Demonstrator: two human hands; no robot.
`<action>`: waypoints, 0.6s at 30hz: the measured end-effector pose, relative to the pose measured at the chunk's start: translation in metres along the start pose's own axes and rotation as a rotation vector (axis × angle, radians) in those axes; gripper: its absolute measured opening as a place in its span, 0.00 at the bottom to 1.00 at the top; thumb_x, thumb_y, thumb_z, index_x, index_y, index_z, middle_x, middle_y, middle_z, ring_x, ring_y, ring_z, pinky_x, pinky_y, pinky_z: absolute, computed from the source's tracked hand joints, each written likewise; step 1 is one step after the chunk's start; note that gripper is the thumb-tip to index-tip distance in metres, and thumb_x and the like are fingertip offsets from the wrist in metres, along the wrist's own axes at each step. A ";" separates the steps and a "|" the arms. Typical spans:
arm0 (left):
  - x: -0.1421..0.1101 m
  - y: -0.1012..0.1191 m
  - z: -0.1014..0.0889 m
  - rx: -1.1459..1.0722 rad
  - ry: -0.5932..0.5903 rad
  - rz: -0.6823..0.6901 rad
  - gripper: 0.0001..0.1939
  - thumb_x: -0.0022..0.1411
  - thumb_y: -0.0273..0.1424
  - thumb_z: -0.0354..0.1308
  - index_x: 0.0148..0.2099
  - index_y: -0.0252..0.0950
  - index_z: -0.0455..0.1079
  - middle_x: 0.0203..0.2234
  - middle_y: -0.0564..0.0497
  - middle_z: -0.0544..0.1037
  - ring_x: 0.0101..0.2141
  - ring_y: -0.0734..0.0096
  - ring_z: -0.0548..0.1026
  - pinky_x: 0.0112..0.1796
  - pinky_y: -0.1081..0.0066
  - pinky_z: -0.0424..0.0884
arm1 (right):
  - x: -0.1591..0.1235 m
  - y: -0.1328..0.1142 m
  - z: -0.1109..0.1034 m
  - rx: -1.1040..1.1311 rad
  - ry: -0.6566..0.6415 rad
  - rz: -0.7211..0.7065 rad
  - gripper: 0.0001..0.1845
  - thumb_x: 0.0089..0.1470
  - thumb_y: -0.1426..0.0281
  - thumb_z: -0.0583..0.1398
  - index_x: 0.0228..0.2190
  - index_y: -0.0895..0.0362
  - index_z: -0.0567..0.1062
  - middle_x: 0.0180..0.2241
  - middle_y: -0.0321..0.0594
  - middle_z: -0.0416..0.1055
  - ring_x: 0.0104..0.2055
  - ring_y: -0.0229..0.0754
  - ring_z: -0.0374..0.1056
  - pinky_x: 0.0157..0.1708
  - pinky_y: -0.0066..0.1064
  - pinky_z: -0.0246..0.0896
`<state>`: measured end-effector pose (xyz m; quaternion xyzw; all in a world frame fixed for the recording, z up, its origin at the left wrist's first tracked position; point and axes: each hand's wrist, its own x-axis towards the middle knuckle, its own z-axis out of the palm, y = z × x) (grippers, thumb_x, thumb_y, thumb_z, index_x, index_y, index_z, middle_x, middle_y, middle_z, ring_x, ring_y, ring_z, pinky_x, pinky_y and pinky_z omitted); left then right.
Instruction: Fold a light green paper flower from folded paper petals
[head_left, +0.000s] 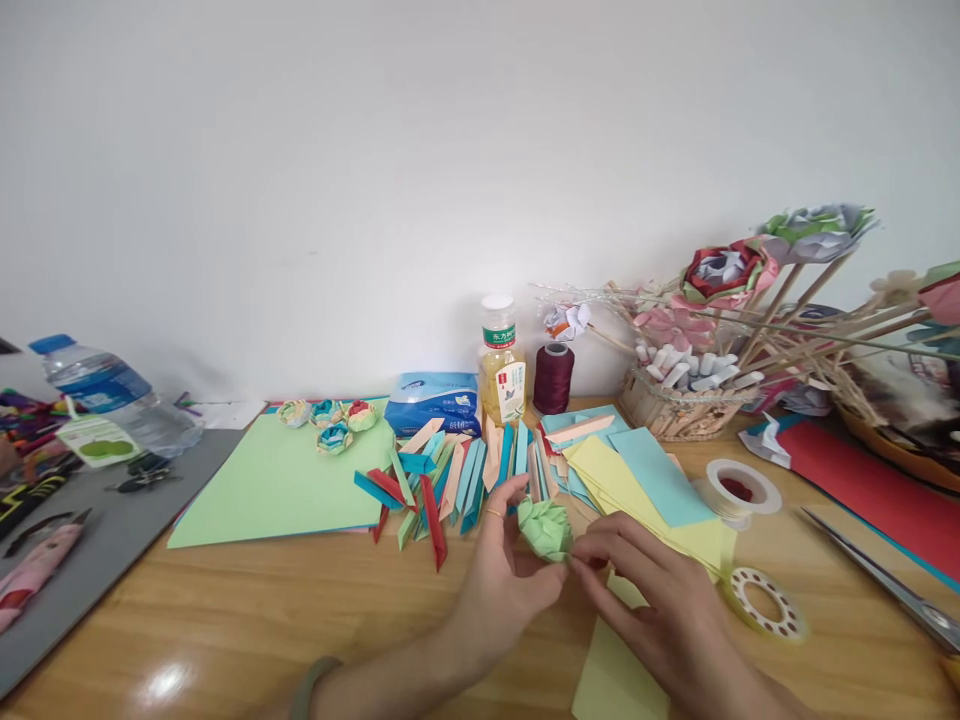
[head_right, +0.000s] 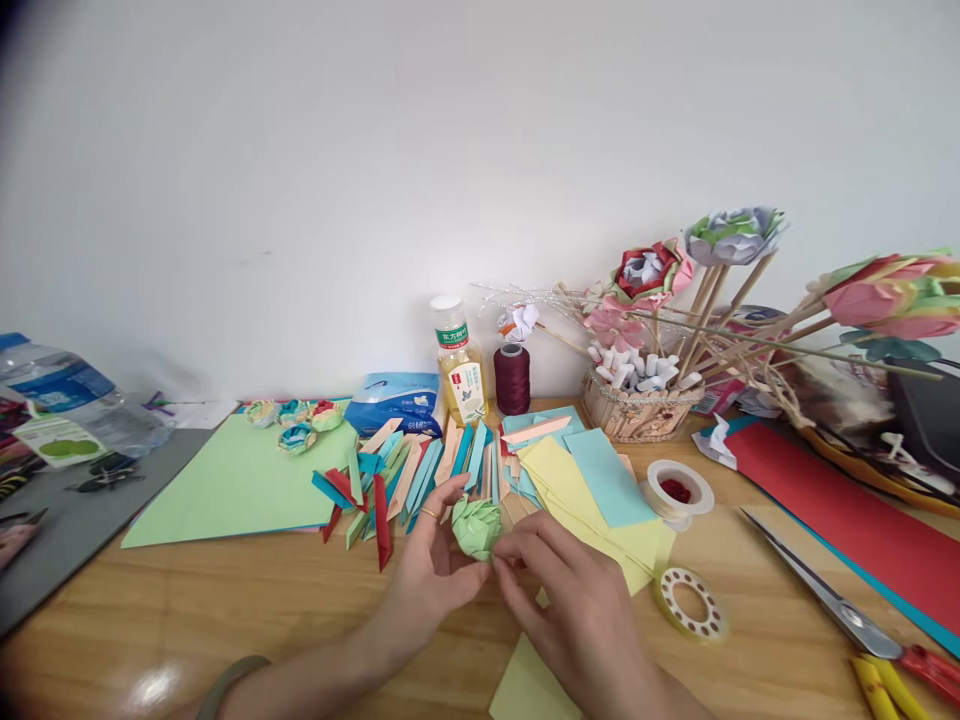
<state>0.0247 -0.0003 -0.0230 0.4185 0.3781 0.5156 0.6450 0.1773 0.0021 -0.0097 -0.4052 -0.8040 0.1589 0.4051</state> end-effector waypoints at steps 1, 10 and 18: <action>0.000 -0.001 0.000 0.003 -0.001 0.000 0.34 0.49 0.26 0.62 0.55 0.42 0.51 0.46 0.47 0.62 0.42 0.69 0.68 0.42 0.70 0.66 | 0.001 -0.001 0.000 0.019 -0.011 0.016 0.06 0.55 0.75 0.54 0.29 0.55 0.70 0.28 0.38 0.69 0.26 0.36 0.67 0.25 0.26 0.63; 0.000 -0.002 -0.002 0.116 0.006 0.034 0.30 0.48 0.28 0.62 0.53 0.41 0.58 0.44 0.46 0.63 0.42 0.64 0.67 0.44 0.65 0.66 | 0.003 -0.001 0.001 0.074 -0.009 0.023 0.06 0.54 0.76 0.54 0.29 0.55 0.69 0.26 0.36 0.70 0.24 0.34 0.66 0.24 0.24 0.64; 0.001 0.012 -0.007 -0.015 -0.080 -0.122 0.26 0.58 0.47 0.49 0.56 0.42 0.62 0.55 0.45 0.60 0.48 0.56 0.66 0.37 0.65 0.72 | -0.002 0.011 -0.013 -0.289 0.067 -0.264 0.09 0.55 0.77 0.54 0.36 0.54 0.71 0.29 0.40 0.74 0.28 0.39 0.70 0.27 0.29 0.64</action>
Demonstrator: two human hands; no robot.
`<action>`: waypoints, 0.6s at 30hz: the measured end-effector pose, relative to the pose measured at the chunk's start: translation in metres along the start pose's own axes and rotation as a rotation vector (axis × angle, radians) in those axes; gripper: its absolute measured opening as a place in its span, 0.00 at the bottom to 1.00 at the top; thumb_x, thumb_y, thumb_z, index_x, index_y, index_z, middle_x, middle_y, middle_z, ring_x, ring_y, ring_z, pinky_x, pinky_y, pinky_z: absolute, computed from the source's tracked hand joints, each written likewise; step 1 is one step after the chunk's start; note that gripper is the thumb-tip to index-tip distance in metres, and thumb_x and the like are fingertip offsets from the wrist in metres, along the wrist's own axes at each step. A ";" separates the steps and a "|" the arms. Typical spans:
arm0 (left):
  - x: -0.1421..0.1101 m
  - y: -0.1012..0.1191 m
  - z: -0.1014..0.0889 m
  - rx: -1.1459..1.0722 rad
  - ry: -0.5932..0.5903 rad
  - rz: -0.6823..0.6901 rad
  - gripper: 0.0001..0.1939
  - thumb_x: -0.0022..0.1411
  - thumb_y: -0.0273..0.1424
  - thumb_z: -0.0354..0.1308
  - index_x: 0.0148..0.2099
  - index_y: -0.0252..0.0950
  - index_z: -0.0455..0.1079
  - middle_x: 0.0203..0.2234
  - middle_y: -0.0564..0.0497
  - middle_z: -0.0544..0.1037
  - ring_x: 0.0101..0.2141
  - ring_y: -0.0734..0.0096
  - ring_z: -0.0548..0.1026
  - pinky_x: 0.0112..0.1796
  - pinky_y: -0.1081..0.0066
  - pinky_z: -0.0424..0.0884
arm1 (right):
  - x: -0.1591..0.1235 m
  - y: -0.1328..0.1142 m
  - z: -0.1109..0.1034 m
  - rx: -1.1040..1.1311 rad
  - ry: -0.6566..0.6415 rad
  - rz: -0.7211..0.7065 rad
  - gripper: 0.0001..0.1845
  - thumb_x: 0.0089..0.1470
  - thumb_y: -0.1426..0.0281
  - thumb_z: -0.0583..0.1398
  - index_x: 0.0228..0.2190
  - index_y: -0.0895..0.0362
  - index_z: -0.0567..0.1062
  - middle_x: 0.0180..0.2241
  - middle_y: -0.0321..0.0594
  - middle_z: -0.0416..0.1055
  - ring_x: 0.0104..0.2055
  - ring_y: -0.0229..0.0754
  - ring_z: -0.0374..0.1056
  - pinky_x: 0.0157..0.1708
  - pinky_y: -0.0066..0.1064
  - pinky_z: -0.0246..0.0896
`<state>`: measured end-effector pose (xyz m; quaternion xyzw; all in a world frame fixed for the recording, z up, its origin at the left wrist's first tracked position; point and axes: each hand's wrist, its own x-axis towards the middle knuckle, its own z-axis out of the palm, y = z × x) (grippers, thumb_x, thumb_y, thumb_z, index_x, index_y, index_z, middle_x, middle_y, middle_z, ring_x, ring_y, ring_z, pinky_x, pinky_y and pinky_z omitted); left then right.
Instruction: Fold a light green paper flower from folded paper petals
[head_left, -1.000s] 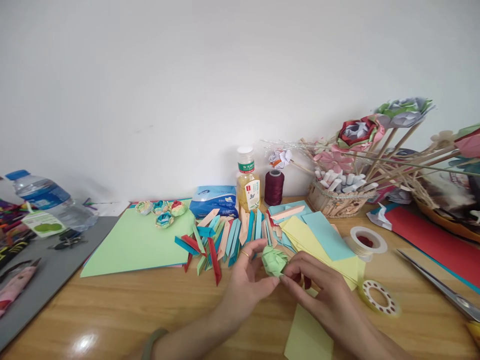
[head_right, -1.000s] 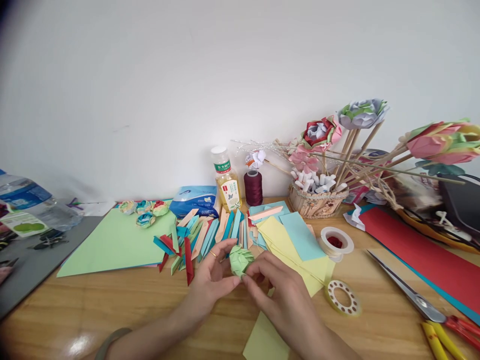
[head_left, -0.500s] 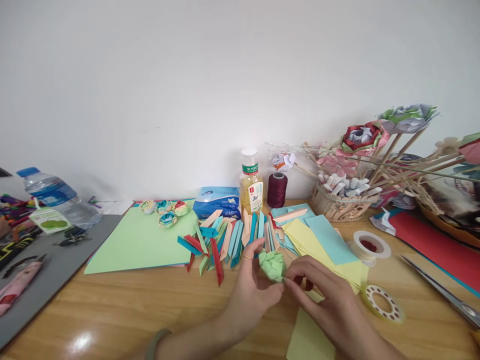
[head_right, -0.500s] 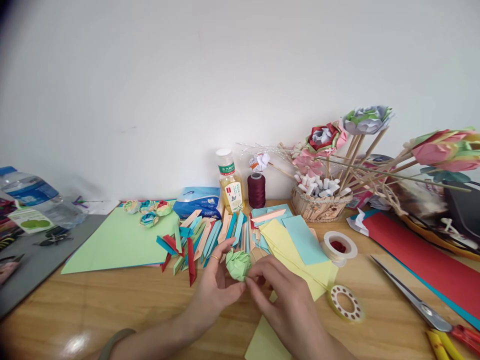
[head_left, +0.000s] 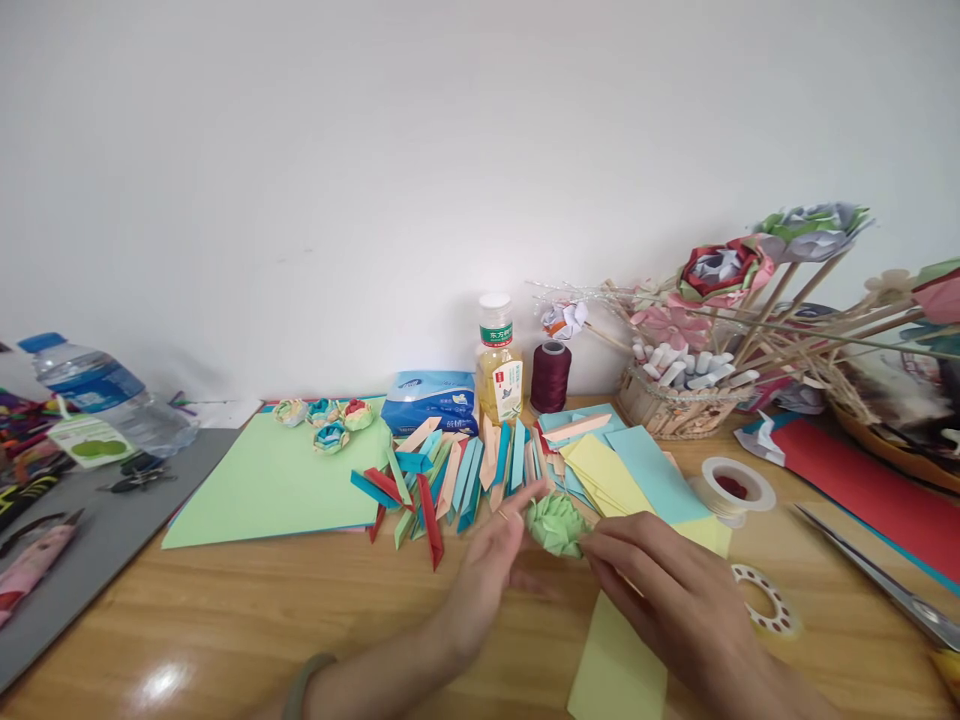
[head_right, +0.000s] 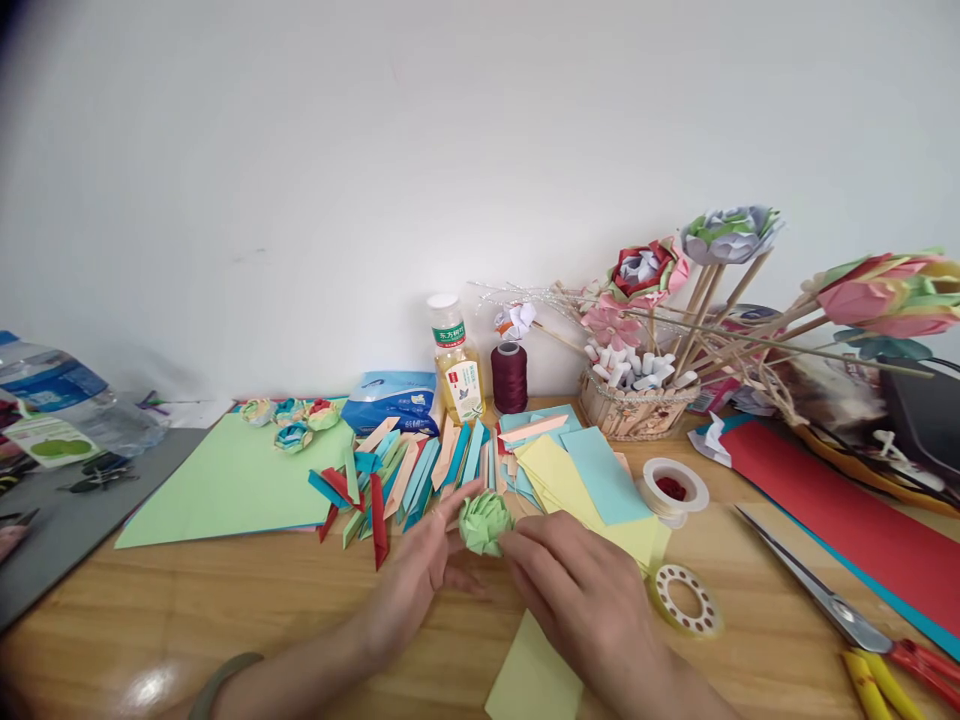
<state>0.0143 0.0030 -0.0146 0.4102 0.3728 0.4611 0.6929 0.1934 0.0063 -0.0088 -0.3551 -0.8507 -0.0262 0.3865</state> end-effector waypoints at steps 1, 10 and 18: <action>0.002 0.001 -0.002 -0.058 0.004 -0.048 0.28 0.59 0.49 0.46 0.57 0.43 0.60 0.55 0.44 0.62 0.45 0.57 0.69 0.31 0.67 0.73 | 0.001 0.002 -0.005 0.018 -0.027 -0.052 0.11 0.57 0.76 0.51 0.37 0.54 0.72 0.30 0.41 0.74 0.28 0.40 0.71 0.26 0.29 0.64; 0.009 0.004 -0.012 -0.205 -0.109 -0.249 0.22 0.52 0.40 0.60 0.47 0.35 0.69 0.31 0.47 0.72 0.25 0.71 0.73 0.23 0.71 0.72 | 0.014 0.004 -0.022 0.057 -0.136 -0.316 0.17 0.60 0.77 0.45 0.41 0.57 0.72 0.31 0.44 0.77 0.34 0.43 0.72 0.29 0.32 0.67; 0.009 0.010 -0.008 -0.228 -0.046 -0.098 0.19 0.46 0.26 0.65 0.43 0.37 0.70 0.38 0.48 0.69 0.34 0.69 0.70 0.33 0.68 0.70 | 0.015 0.001 0.002 0.455 -0.144 0.293 0.04 0.54 0.71 0.56 0.31 0.55 0.72 0.31 0.41 0.72 0.33 0.40 0.69 0.30 0.30 0.67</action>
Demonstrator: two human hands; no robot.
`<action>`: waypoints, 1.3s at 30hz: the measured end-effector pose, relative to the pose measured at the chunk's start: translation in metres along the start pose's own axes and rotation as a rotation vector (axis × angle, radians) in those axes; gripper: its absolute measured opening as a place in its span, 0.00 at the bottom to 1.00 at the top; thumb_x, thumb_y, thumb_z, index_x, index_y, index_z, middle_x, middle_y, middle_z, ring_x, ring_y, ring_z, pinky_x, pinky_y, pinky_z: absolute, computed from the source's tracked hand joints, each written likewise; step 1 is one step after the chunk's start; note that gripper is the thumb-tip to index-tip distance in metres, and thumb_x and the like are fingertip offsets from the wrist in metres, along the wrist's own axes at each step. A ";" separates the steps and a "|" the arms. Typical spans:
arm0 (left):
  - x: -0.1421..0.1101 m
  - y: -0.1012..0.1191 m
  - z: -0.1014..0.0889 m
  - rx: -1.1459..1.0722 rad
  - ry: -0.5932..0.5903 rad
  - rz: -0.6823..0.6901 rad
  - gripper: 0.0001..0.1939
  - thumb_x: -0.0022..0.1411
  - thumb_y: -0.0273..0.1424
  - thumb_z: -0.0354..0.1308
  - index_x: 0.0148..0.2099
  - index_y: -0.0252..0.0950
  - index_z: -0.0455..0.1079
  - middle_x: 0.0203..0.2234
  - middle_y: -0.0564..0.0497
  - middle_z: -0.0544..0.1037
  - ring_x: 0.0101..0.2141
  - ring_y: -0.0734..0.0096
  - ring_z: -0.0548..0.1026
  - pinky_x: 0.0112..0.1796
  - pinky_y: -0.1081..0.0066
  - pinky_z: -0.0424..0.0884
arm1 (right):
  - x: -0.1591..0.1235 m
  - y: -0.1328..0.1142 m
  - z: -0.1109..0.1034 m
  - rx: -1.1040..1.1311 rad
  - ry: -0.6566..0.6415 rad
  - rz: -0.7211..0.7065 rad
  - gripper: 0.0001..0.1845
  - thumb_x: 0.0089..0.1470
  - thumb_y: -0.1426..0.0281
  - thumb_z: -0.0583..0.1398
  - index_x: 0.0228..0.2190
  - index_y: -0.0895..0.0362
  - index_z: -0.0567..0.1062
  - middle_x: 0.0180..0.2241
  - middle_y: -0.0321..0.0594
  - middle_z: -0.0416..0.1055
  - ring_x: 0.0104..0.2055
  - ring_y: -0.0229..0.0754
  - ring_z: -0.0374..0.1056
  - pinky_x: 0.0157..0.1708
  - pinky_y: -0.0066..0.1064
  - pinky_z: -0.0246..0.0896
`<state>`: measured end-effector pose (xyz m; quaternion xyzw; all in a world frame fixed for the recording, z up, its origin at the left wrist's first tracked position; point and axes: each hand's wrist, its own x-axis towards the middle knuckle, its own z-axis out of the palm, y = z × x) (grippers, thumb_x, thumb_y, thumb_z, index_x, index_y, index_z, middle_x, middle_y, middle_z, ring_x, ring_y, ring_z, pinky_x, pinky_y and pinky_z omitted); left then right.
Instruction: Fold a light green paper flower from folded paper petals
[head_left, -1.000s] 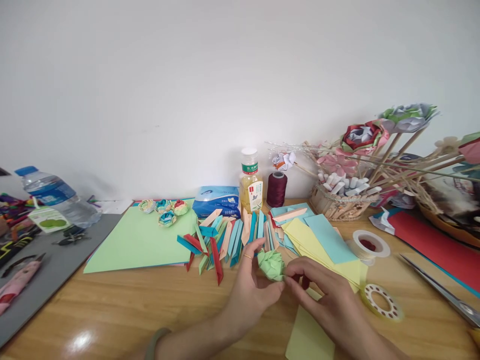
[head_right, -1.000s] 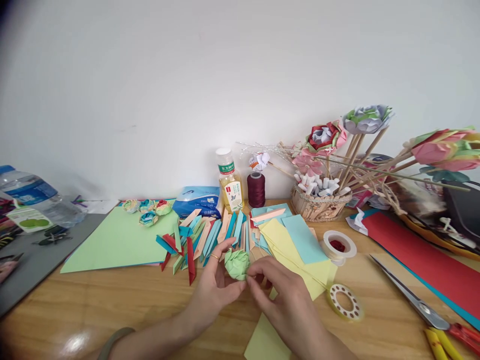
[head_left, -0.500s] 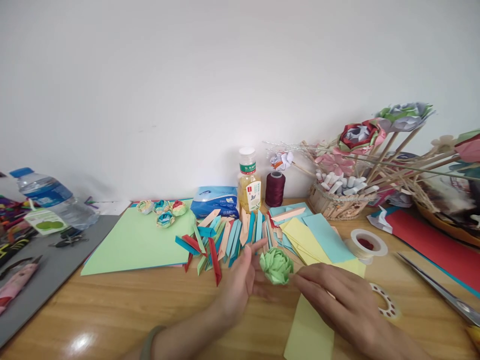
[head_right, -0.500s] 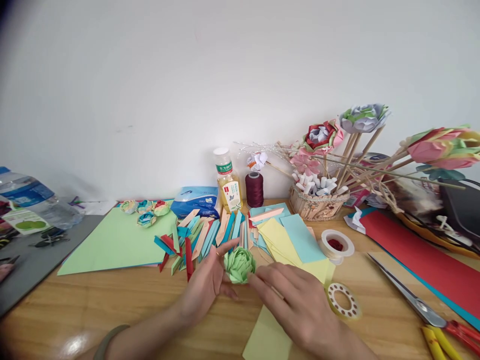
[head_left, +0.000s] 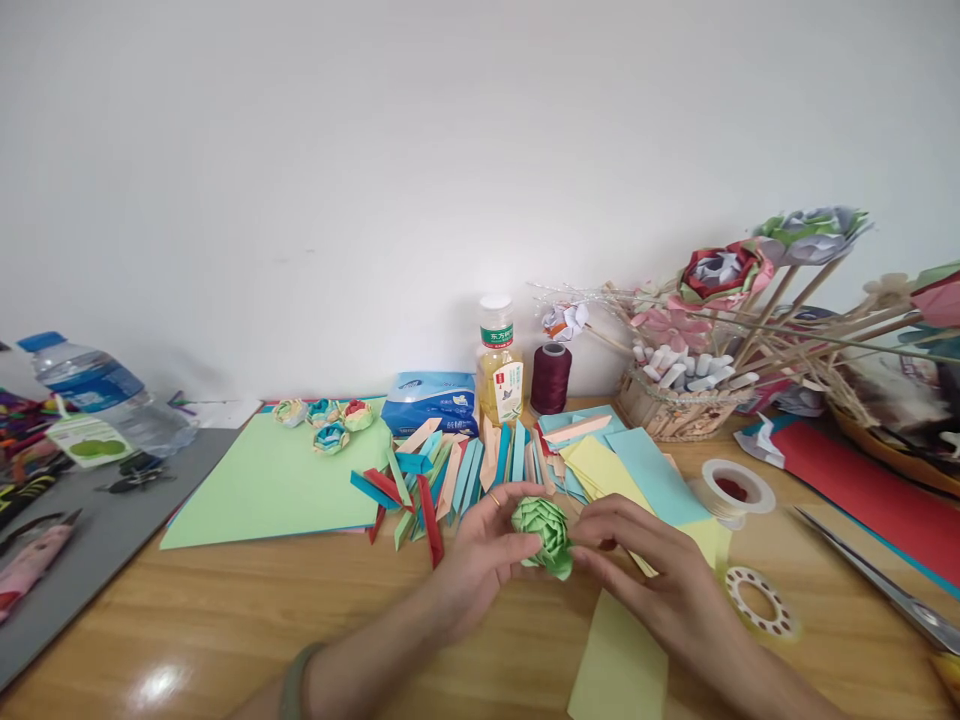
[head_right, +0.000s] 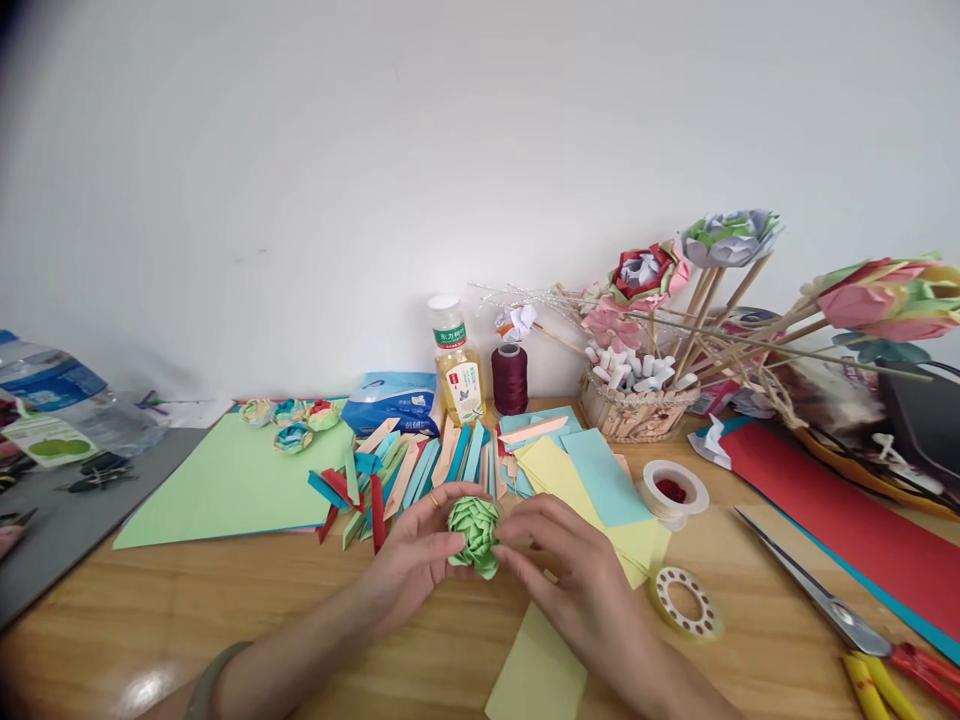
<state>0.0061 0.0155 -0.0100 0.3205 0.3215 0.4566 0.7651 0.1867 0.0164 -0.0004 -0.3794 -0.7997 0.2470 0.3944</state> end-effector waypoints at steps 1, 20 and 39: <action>0.000 0.000 0.000 -0.007 0.000 -0.001 0.20 0.45 0.26 0.66 0.43 0.38 0.70 0.39 0.48 0.69 0.35 0.69 0.70 0.34 0.67 0.71 | 0.000 -0.001 0.001 0.045 0.002 0.089 0.04 0.55 0.69 0.57 0.30 0.55 0.71 0.30 0.39 0.72 0.31 0.40 0.69 0.29 0.29 0.67; 0.000 -0.005 -0.012 0.268 -0.202 -0.153 0.27 0.50 0.42 0.61 0.53 0.41 0.66 0.43 0.44 0.72 0.38 0.65 0.73 0.31 0.71 0.71 | -0.002 0.001 -0.021 -0.479 -0.063 -0.504 0.19 0.63 0.74 0.42 0.38 0.56 0.71 0.31 0.43 0.75 0.33 0.41 0.69 0.30 0.31 0.66; -0.005 -0.006 -0.009 0.411 -0.126 0.179 0.27 0.49 0.29 0.64 0.51 0.46 0.62 0.43 0.48 0.68 0.42 0.65 0.67 0.36 0.71 0.69 | 0.001 -0.011 -0.003 0.052 -0.072 0.229 0.10 0.56 0.69 0.52 0.24 0.55 0.68 0.24 0.35 0.68 0.25 0.37 0.64 0.22 0.26 0.60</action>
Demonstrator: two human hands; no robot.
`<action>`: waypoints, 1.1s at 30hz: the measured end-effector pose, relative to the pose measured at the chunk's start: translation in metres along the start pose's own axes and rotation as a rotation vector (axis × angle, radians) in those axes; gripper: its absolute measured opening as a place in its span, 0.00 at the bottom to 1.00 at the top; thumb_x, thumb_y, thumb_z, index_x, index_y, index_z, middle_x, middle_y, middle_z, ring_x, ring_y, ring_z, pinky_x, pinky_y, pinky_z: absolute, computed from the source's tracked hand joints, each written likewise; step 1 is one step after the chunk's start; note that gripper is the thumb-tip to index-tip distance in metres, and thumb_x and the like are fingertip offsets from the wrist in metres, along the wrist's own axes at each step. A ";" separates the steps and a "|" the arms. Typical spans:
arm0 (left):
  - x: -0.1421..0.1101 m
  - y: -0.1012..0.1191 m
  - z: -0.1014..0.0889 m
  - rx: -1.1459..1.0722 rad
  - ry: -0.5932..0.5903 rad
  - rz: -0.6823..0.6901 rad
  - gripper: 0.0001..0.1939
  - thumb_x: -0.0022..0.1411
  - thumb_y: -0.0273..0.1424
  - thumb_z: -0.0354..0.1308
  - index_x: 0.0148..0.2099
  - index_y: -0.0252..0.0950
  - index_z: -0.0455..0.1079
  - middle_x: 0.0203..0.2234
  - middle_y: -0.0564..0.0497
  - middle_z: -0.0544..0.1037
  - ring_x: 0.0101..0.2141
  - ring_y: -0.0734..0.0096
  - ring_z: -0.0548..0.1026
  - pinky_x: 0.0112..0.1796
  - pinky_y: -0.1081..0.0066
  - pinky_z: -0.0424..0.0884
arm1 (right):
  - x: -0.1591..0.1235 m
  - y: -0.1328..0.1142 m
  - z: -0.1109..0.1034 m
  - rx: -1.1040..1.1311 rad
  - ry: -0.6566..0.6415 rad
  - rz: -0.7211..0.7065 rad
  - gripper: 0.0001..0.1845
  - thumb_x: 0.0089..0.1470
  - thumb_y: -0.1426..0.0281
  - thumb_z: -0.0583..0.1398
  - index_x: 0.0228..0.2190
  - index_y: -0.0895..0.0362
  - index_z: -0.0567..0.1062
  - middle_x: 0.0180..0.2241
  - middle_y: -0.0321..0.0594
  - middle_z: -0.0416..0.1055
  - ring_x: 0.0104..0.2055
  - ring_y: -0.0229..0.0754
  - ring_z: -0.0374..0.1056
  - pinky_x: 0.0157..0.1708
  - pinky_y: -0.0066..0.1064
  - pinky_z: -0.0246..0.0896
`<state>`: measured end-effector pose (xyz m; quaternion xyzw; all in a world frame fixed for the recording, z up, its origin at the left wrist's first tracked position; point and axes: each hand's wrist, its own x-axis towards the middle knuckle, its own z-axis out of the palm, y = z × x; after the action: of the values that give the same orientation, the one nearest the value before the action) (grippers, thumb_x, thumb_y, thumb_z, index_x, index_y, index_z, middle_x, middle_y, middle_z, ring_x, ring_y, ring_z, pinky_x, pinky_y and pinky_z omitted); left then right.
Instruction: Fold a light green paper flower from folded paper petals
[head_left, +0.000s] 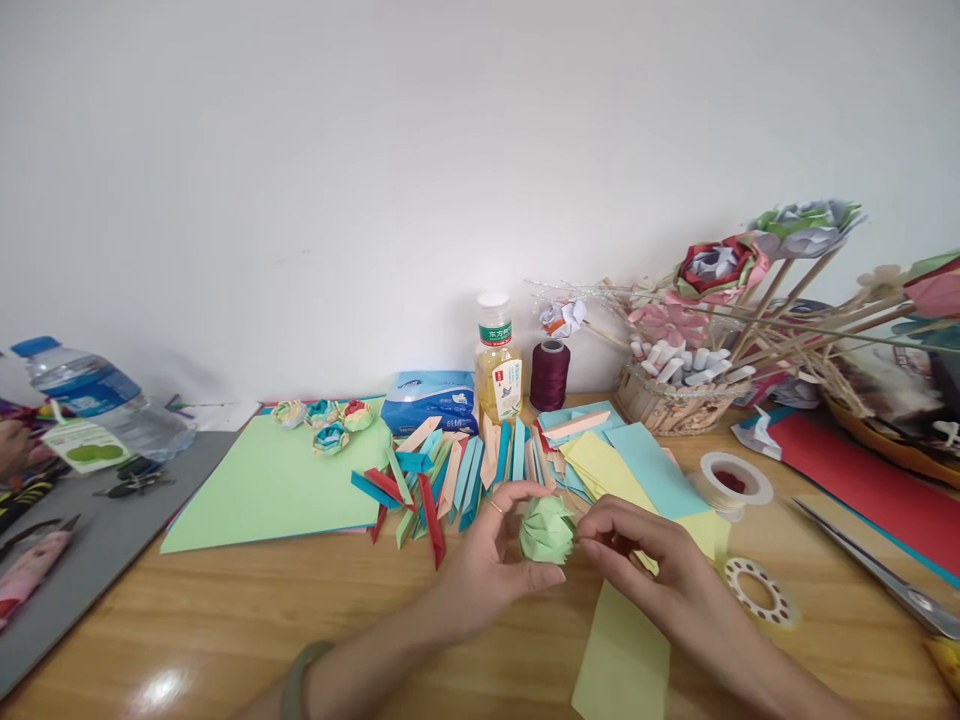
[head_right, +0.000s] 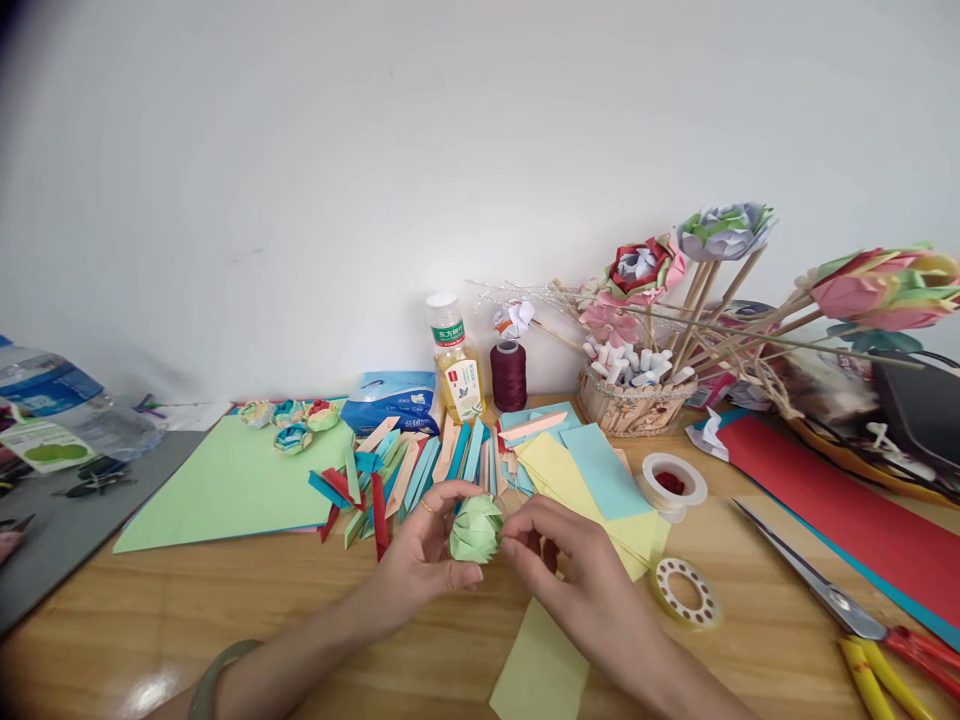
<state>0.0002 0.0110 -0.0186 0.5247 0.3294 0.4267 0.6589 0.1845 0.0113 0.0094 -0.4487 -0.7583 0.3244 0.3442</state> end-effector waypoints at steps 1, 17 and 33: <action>0.000 -0.001 0.000 0.054 0.014 0.029 0.27 0.49 0.29 0.64 0.51 0.47 0.63 0.44 0.48 0.67 0.44 0.64 0.67 0.39 0.70 0.68 | 0.000 0.000 0.001 0.022 -0.012 0.041 0.10 0.56 0.69 0.52 0.24 0.55 0.69 0.24 0.35 0.68 0.25 0.38 0.64 0.22 0.26 0.60; -0.002 -0.004 0.000 0.690 0.071 0.386 0.28 0.55 0.25 0.59 0.55 0.54 0.59 0.48 0.50 0.61 0.47 0.65 0.65 0.49 0.62 0.62 | 0.000 -0.002 0.003 0.268 -0.057 0.167 0.09 0.54 0.67 0.54 0.24 0.55 0.68 0.24 0.34 0.64 0.27 0.37 0.60 0.26 0.27 0.56; -0.004 -0.008 0.002 0.691 0.115 0.442 0.29 0.55 0.25 0.59 0.55 0.54 0.58 0.47 0.49 0.60 0.43 0.68 0.68 0.43 0.66 0.69 | 0.003 0.016 0.009 0.719 -0.159 0.399 0.14 0.47 0.59 0.62 0.25 0.57 0.76 0.22 0.34 0.68 0.23 0.33 0.60 0.25 0.25 0.57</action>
<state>0.0020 0.0060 -0.0257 0.7482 0.3690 0.4510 0.3172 0.1831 0.0190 -0.0077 -0.4115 -0.5191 0.6625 0.3497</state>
